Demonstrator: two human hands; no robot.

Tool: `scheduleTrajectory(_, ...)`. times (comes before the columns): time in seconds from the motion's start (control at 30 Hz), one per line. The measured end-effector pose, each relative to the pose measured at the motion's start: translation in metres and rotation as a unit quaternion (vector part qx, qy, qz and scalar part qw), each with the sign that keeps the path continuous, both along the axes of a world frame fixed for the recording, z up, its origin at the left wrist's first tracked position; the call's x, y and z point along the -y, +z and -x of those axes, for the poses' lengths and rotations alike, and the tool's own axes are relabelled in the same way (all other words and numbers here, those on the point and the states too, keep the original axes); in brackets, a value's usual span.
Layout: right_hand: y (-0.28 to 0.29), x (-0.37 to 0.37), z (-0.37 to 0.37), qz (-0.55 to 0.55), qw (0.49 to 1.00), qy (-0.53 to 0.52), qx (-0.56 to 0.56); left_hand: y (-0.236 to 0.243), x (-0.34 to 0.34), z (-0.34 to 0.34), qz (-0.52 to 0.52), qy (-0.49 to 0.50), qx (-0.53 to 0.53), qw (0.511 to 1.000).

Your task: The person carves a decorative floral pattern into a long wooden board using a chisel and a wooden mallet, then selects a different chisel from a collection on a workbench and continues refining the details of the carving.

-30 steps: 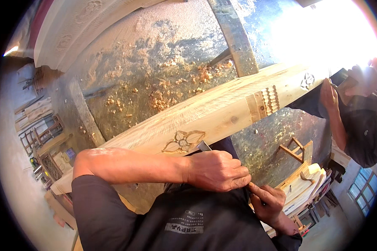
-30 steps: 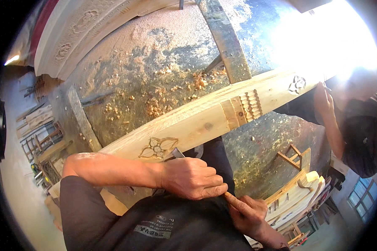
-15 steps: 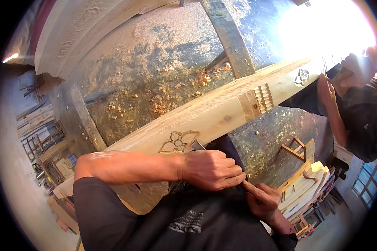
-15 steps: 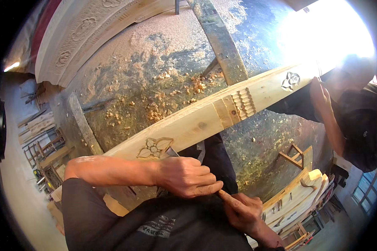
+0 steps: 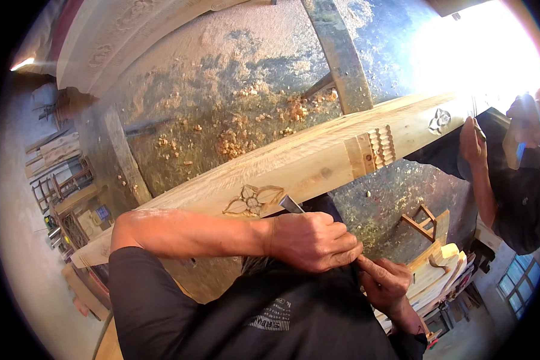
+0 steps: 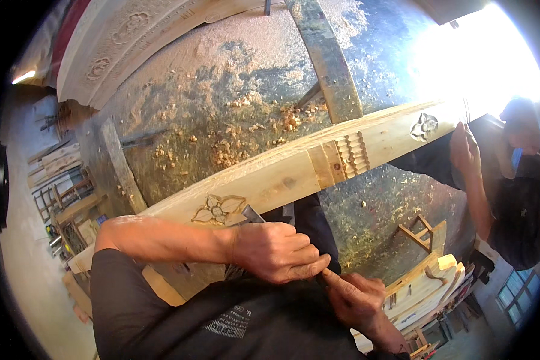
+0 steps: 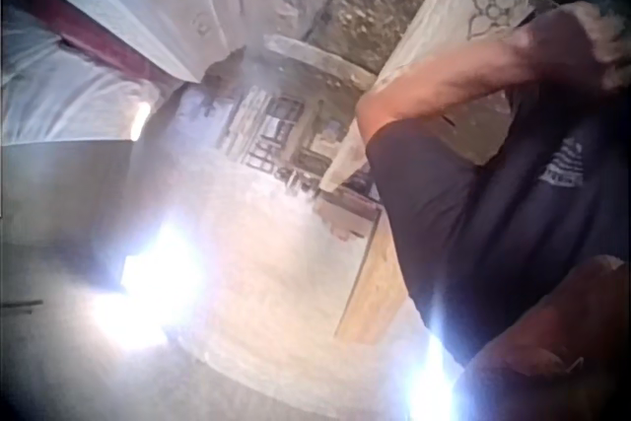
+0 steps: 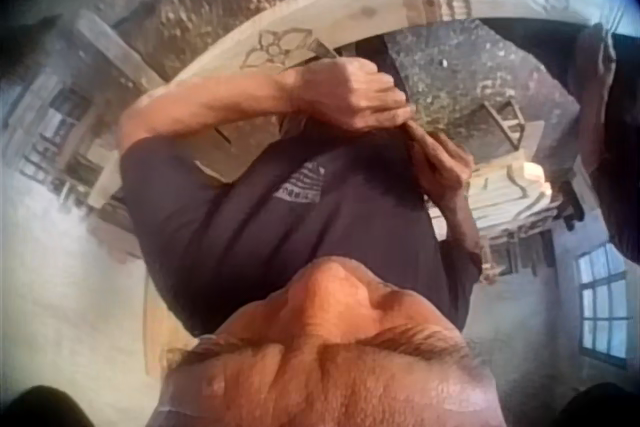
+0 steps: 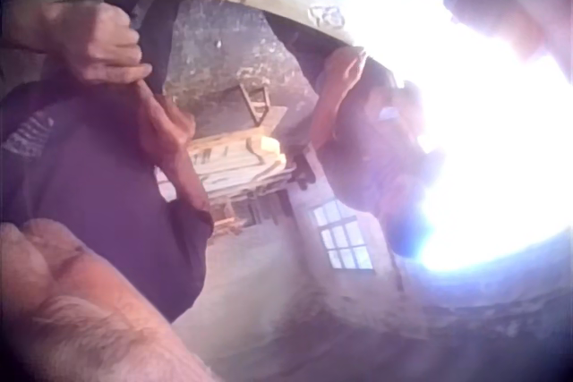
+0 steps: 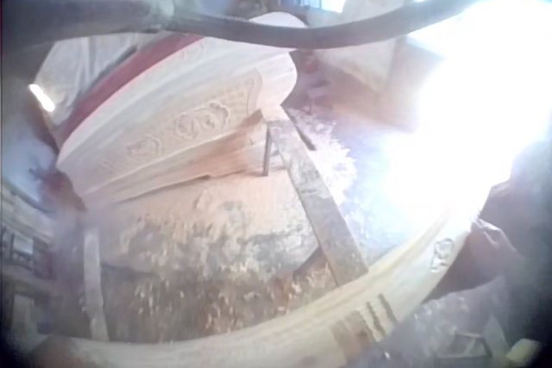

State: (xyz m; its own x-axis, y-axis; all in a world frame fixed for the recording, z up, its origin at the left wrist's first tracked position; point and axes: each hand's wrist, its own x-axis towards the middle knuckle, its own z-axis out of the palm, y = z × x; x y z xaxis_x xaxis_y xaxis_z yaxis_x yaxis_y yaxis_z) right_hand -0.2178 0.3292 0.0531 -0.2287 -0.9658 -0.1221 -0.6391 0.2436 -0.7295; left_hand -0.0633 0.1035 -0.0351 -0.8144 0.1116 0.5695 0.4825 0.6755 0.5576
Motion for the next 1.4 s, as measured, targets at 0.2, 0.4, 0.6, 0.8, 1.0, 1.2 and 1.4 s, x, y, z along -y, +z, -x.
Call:
scheduleTrajectory(0.2,0.002,0.006,0.007,-0.017,1.000,0.012,-0.002,-0.003,-0.002,0.002,-0.015,0.009,0.003,1.000)
scheduleTrajectory(0.4,0.006,0.013,0.013,-0.019,0.999,0.024,-0.017,0.002,-0.002,0.002,-0.007,0.027,0.027,0.999)
scheduleTrajectory(0.6,0.005,0.014,0.017,-0.029,0.999,0.031,-0.028,0.007,-0.004,0.004,-0.015,0.052,0.059,0.997)
scheduleTrajectory(0.8,0.006,0.010,0.032,0.119,0.991,-0.057,0.006,0.008,-0.005,0.005,-0.037,0.061,0.052,0.996)
scheduleTrajectory(1.0,0.003,0.017,0.020,0.118,0.980,-0.136,0.082,0.004,-0.001,0.004,-0.013,0.051,0.060,0.997)
scheduleTrajectory(1.2,0.002,0.006,0.016,0.098,0.980,-0.141,0.097,0.007,-0.004,0.000,-0.017,0.055,0.055,0.997)
scheduleTrajectory(1.4,-0.011,-0.014,0.026,0.243,0.927,-0.259,0.123,0.007,-0.002,0.005,-0.023,0.044,0.053,0.997)
